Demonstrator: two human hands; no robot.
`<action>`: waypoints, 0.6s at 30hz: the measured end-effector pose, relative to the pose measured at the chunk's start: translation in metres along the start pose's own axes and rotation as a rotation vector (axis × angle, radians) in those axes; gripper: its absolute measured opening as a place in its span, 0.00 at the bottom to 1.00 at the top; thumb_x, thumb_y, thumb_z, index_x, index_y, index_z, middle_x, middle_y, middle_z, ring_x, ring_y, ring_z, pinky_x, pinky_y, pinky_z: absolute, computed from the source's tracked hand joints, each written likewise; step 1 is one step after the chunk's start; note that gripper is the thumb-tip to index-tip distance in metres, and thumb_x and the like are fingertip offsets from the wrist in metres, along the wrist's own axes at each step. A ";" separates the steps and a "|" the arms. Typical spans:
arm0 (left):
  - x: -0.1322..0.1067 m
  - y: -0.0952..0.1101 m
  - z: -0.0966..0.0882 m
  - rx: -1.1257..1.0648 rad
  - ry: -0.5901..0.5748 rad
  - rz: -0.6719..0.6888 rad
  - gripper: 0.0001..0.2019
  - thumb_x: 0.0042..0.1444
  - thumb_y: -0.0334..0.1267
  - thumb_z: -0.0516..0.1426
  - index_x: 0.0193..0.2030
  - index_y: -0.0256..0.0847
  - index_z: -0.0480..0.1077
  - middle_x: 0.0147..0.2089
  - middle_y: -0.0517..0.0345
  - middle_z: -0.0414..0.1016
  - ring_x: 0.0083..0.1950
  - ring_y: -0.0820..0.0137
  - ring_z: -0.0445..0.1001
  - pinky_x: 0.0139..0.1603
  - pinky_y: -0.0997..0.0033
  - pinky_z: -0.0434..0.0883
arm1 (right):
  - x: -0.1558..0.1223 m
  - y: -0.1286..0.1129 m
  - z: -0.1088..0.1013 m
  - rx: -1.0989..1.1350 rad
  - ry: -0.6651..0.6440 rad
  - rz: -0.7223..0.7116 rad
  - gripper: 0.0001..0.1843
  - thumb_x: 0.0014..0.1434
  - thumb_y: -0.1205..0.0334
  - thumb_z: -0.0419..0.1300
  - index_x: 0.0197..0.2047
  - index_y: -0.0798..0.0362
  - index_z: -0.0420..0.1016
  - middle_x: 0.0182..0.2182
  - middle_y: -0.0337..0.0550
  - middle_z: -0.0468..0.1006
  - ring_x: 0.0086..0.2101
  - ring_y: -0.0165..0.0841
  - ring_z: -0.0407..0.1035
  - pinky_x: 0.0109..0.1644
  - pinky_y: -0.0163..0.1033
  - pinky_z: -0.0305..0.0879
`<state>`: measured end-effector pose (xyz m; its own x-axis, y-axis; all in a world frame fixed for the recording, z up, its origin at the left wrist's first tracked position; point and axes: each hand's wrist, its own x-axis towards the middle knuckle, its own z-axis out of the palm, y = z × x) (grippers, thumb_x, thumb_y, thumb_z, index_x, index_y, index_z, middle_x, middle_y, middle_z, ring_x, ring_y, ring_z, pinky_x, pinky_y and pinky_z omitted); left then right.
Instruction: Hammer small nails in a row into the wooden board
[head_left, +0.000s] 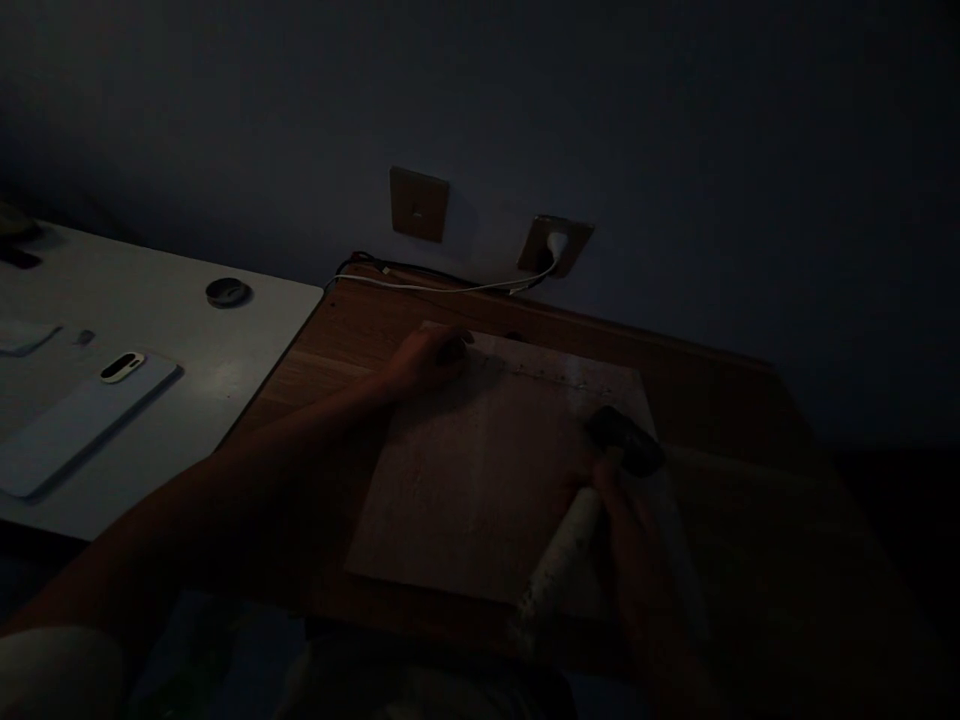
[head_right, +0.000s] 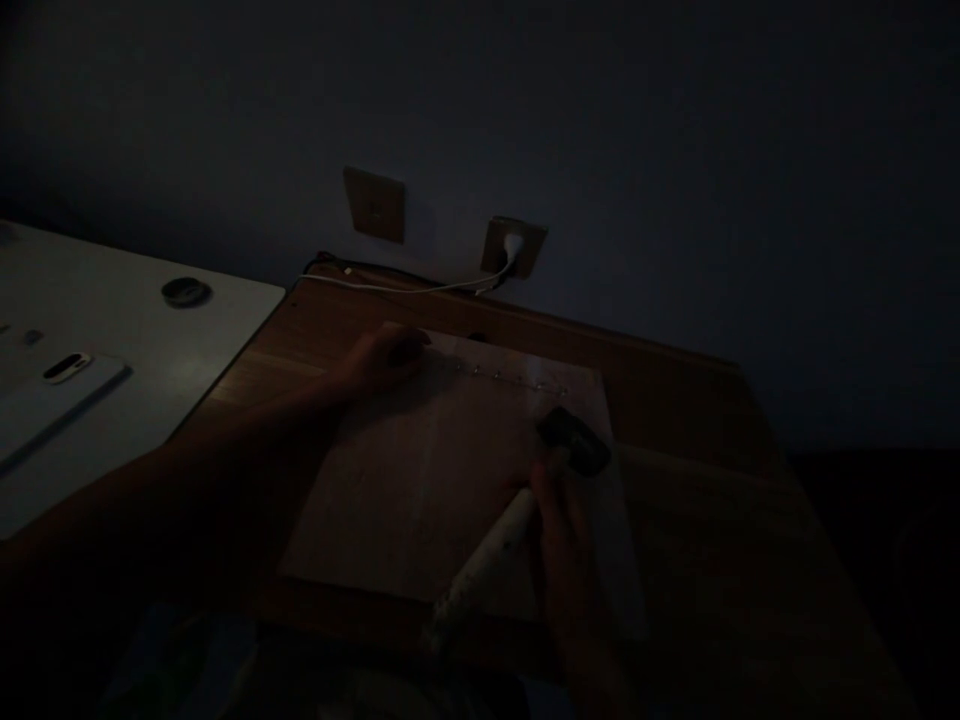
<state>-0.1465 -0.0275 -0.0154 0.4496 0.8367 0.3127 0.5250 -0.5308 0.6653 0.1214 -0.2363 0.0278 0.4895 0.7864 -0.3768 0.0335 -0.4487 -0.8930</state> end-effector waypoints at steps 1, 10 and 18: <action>-0.001 0.000 -0.001 0.017 0.005 0.002 0.17 0.62 0.40 0.60 0.55 0.38 0.75 0.44 0.52 0.82 0.43 0.66 0.80 0.46 0.67 0.76 | -0.001 0.003 0.000 -0.014 -0.029 -0.018 0.27 0.54 0.33 0.69 0.45 0.47 0.82 0.43 0.48 0.86 0.42 0.45 0.81 0.38 0.44 0.79; -0.076 0.020 -0.030 0.412 -0.016 0.033 0.22 0.70 0.44 0.54 0.68 0.40 0.64 0.69 0.38 0.66 0.70 0.49 0.67 0.70 0.42 0.67 | -0.003 0.020 -0.041 -0.277 -0.071 -0.236 0.31 0.59 0.34 0.65 0.55 0.48 0.80 0.48 0.53 0.87 0.43 0.48 0.84 0.48 0.54 0.81; -0.148 0.078 -0.046 0.301 -0.068 -0.141 0.21 0.69 0.43 0.55 0.67 0.51 0.64 0.76 0.48 0.58 0.64 0.55 0.75 0.56 0.54 0.82 | 0.020 0.063 -0.079 -0.793 0.168 -0.852 0.29 0.73 0.39 0.49 0.52 0.52 0.82 0.52 0.57 0.85 0.54 0.52 0.77 0.60 0.63 0.72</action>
<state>-0.2055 -0.1859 0.0214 0.3991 0.8992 0.1792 0.7706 -0.4349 0.4659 0.2022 -0.2829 -0.0166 0.1533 0.9209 0.3585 0.9096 0.0103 -0.4153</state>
